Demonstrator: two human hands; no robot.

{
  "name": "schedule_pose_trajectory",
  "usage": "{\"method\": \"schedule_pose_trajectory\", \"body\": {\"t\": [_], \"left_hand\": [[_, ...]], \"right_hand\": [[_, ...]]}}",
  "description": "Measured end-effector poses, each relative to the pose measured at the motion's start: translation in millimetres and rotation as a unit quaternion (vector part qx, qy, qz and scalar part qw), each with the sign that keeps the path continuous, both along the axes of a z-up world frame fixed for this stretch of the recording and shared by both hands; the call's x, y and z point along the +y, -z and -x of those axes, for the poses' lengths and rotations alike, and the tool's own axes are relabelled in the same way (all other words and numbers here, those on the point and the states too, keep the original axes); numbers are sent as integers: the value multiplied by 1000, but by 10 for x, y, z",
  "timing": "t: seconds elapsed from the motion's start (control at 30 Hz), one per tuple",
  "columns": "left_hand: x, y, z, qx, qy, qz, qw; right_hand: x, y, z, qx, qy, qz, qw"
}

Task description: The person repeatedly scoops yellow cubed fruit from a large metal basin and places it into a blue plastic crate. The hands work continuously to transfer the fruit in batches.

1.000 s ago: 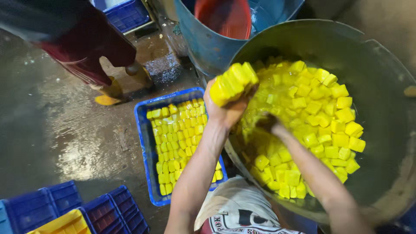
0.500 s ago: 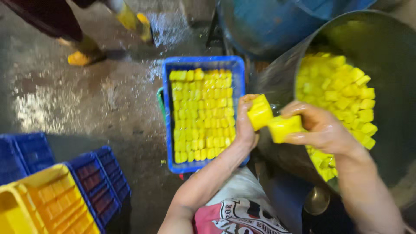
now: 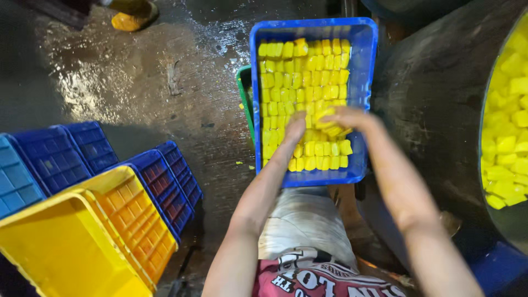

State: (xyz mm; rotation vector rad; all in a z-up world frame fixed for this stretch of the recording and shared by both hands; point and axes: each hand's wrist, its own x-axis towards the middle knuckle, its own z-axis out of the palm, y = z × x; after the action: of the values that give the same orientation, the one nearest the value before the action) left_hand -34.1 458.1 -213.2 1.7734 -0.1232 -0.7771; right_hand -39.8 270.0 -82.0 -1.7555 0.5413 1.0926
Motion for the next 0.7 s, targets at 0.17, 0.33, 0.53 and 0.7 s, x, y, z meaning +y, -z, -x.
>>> {"method": "schedule_pose_trajectory", "body": {"t": [0.17, 0.33, 0.53, 0.7], "left_hand": [[125, 384, 348, -194, 229, -110, 947], [147, -289, 305, -182, 371, -177, 893], [-683, -2211, 248, -192, 51, -7, 980], [-2142, -3836, 177, -454, 128, 223, 853]], "right_hand": [[702, 250, 841, -230, -145, 453, 849], [307, -833, 822, -348, -92, 280, 890], [-1237, -2832, 1824, -487, 59, 201, 848], [-3146, -1700, 1905, -309, -32, 416, 855]]}}
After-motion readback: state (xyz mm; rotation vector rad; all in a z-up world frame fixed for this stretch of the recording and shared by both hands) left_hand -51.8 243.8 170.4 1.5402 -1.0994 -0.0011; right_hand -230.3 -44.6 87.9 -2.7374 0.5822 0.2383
